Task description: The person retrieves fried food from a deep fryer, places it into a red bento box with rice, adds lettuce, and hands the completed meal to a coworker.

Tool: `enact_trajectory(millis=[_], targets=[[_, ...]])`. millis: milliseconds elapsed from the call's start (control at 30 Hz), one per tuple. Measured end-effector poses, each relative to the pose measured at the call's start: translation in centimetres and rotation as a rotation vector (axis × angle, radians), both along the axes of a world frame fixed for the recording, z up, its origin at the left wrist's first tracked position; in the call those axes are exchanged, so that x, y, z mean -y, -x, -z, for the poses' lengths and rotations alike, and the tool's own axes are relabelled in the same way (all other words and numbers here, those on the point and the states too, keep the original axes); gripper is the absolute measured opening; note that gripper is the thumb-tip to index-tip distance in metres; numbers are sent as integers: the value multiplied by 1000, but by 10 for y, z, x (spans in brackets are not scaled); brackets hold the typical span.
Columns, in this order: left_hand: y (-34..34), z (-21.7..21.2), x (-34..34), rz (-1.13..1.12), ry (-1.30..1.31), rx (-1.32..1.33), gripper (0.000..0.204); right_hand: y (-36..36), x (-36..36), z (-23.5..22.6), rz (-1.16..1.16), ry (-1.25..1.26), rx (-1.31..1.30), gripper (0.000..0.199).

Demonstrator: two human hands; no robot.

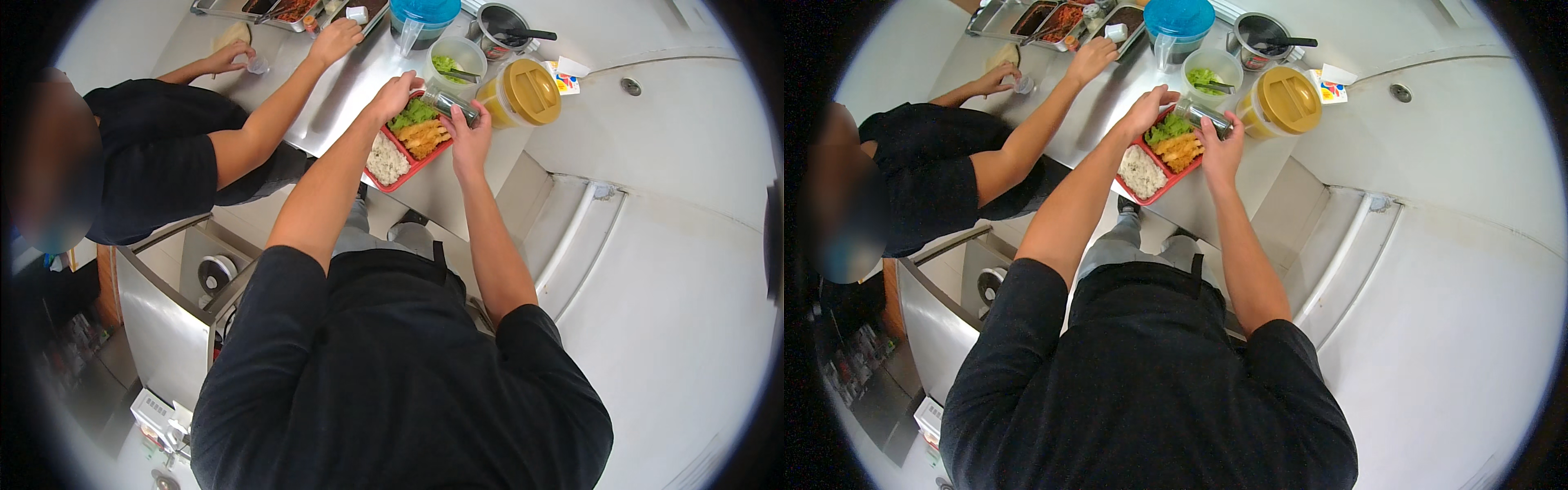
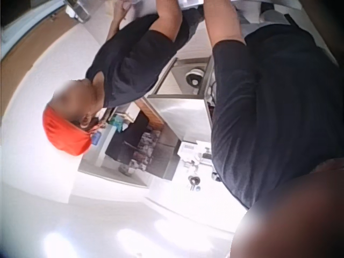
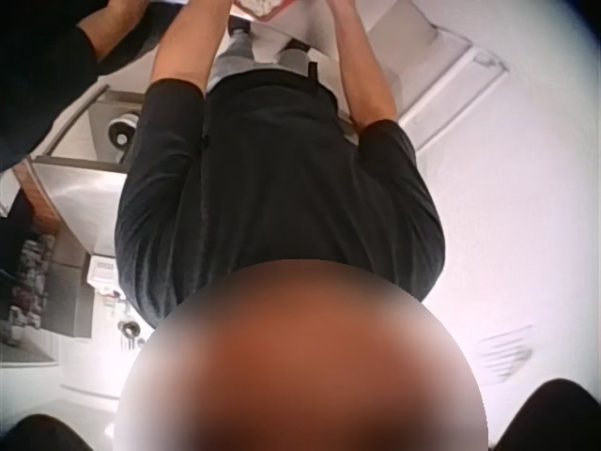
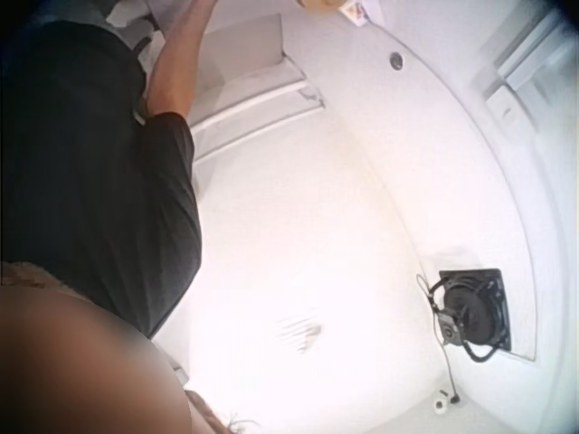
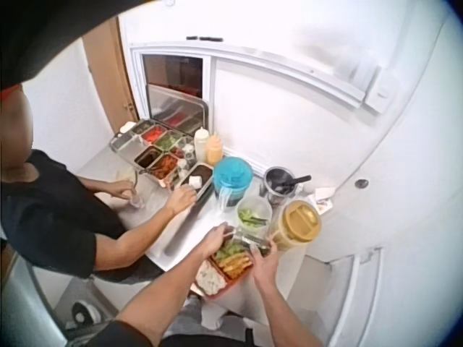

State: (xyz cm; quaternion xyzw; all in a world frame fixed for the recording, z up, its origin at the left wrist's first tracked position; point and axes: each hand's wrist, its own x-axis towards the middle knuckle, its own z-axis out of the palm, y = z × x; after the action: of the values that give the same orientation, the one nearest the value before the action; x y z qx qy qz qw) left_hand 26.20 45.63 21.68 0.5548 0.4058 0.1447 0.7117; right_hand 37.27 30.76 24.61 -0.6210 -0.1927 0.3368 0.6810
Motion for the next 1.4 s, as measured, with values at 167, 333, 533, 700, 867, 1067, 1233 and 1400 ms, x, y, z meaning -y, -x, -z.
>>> enact_trajectory(millis=[167,333,533,700,867,1067,1233,1400], targets=[[-15,14,-9,28,132,135,64,3,-3,3,-20,104,183,56],[-23,28,-14,93,122,110,63,-2,-4,7,-35,124,308,57],[-25,46,-18,147,-13,60,64,-6,7,5,63,25,238,55],[-18,46,-16,148,-18,42,65,-15,10,-4,-38,97,286,55],[-17,42,-17,148,3,82,65,-13,1,-6,-35,15,288,54],[9,31,-2,43,165,139,63,-4,-5,-6,-179,36,279,54],[26,32,7,-16,119,163,63,6,-4,-3,-201,43,305,55],[37,34,19,-19,15,102,64,0,4,-6,-358,64,448,55]])
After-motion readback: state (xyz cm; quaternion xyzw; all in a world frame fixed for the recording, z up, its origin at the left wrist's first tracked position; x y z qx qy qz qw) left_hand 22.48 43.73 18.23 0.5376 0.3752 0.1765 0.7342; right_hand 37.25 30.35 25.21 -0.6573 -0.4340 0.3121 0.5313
